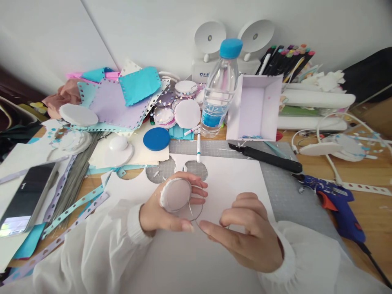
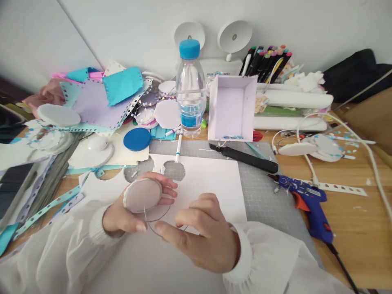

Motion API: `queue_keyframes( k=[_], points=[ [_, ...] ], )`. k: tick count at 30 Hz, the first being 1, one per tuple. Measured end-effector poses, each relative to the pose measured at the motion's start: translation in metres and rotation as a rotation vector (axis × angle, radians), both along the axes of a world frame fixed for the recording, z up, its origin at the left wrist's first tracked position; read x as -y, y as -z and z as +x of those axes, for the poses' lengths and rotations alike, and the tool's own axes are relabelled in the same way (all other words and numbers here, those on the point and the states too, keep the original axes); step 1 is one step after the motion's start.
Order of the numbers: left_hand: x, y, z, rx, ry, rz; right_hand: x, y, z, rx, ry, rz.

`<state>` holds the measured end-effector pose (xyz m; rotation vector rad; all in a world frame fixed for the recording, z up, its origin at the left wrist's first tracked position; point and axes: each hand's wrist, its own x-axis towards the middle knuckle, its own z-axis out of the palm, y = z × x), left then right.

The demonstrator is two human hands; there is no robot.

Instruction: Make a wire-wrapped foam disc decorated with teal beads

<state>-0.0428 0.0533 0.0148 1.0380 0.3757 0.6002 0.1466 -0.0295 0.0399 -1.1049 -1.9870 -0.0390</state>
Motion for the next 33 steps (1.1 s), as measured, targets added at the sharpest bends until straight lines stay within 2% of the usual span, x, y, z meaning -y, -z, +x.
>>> queue_keyframes(
  k=[3,6,10,14,16,18,20,23,25,28,33],
  points=[
    [-0.003,0.002,-0.001,0.019,0.016,-0.075,0.000,0.002,-0.004,-0.051,0.028,0.040],
    [-0.003,0.002,-0.001,0.023,0.086,-0.134,0.001,0.005,-0.008,-0.123,0.029,0.028],
    [0.000,0.002,0.000,0.042,0.140,-0.144,0.001,0.006,-0.007,-0.075,0.020,0.052],
    [0.001,0.005,0.001,0.039,-0.004,-0.016,0.000,0.006,-0.001,0.004,0.074,0.085],
    [0.001,0.006,0.001,0.043,-0.094,0.086,0.000,0.008,0.003,-0.079,0.127,0.063],
    [0.002,0.004,0.001,0.036,-0.170,0.177,0.000,0.011,0.004,-0.254,0.183,-0.003],
    [0.003,-0.001,0.002,0.000,-0.233,0.254,-0.001,0.013,0.004,-0.400,0.210,-0.175],
    [0.005,-0.009,0.002,-0.061,-0.286,0.351,-0.004,0.014,0.001,-0.468,0.181,-0.514],
    [0.007,-0.012,0.001,-0.077,-0.304,0.393,-0.005,0.014,-0.001,-0.483,0.154,-0.653],
    [0.008,-0.011,0.001,-0.083,-0.322,0.427,-0.006,0.016,-0.002,-0.528,0.139,-0.729],
    [0.007,-0.005,-0.001,-0.080,-0.260,0.445,-0.005,0.020,-0.002,-0.653,0.082,-0.704]
  ],
)
